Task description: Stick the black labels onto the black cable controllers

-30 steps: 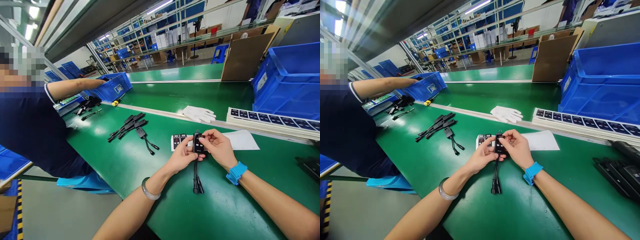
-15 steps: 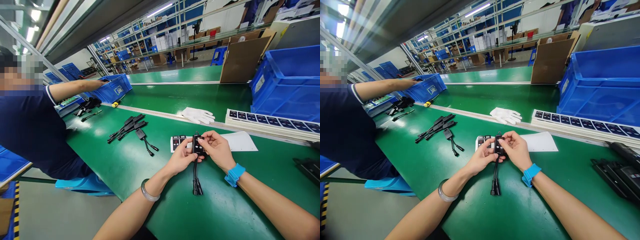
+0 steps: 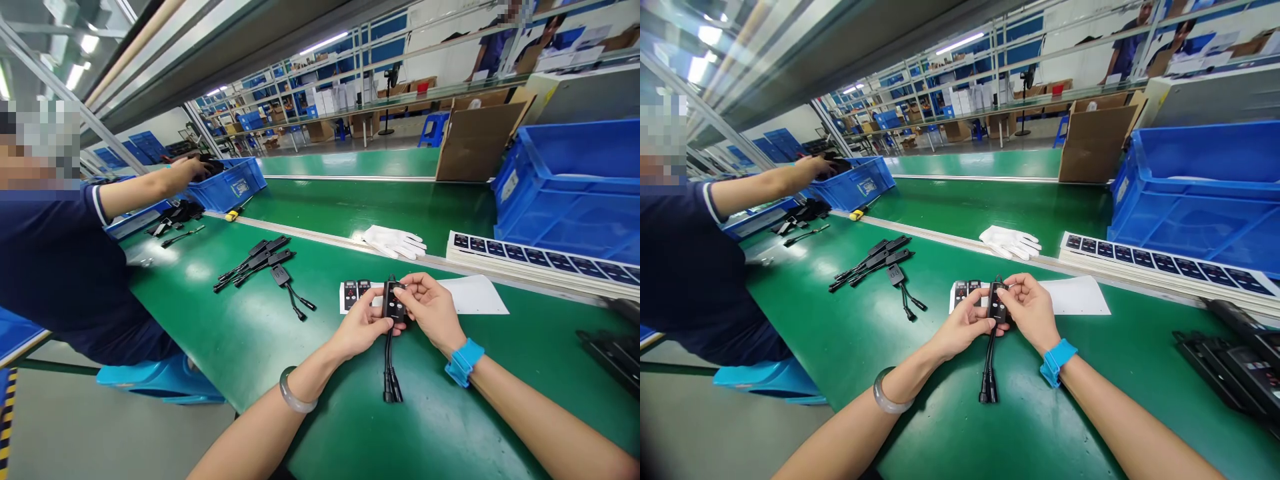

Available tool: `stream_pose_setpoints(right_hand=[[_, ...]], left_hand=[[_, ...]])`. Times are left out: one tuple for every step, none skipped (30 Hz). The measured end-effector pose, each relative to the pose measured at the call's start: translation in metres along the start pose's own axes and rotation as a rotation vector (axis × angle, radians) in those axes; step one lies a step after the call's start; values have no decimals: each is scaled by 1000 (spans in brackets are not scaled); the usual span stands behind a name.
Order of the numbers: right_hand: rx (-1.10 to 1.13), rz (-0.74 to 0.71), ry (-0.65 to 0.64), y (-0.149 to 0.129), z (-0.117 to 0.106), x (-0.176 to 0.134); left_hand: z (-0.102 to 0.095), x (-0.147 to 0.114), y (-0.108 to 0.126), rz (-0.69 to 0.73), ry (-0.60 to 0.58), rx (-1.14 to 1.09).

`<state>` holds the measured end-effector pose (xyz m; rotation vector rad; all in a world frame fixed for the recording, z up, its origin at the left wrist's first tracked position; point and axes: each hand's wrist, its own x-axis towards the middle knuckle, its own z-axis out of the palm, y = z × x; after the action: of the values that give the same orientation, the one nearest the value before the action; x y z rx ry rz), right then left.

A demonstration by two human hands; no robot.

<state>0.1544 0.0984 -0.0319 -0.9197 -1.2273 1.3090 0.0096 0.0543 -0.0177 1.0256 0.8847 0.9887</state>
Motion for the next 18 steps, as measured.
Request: stream_pose_setpoints(right_hand=[[-5,0,2,0,0,0],[-10,1,4,0,1,0],[-14,2,7,-1,1,0],[-17,4,8,-1,1,0],[-18,4,9,0,1,1],[-17,7,10,0,1,1],[-17,12,11,1,1,1],[-19,18,11,2,0,1],[-23,23,11,3,0,2],[-32,26,10,3,-1,2],[-48,26,10,4,-1,2],[-69,23,10,5,-2,2],[-93,16,10,6,-2,3],[-117,5,12,6,-2,3],[-141,-7,11,6,-2,3],[-164,-19,7,7,-3,3],[-185,-27,-1,7,-3,3],[-204,-26,-14,8,-3,4]], left_hand=[[0,0,0,-1,-3,2],[0,0,1,-2,-5,6],[1,0,1,-3,-5,12],[1,0,2,-5,-3,18],[2,-1,2,-8,-1,23],[2,-1,2,-12,3,28],[2,-1,3,-17,6,31],[2,-1,3,-21,11,32],[2,-1,3,-26,14,29],[2,-1,4,-30,18,24],[2,-1,4,-34,21,17],[2,-1,4,-38,23,9],[1,-1,5,-44,24,1],[1,-2,6,-49,25,-7],[1,-2,6,-53,24,-15],[1,-2,7,-58,25,-26],[0,-2,8,-62,27,-41],[0,-2,9,-65,31,-59]])
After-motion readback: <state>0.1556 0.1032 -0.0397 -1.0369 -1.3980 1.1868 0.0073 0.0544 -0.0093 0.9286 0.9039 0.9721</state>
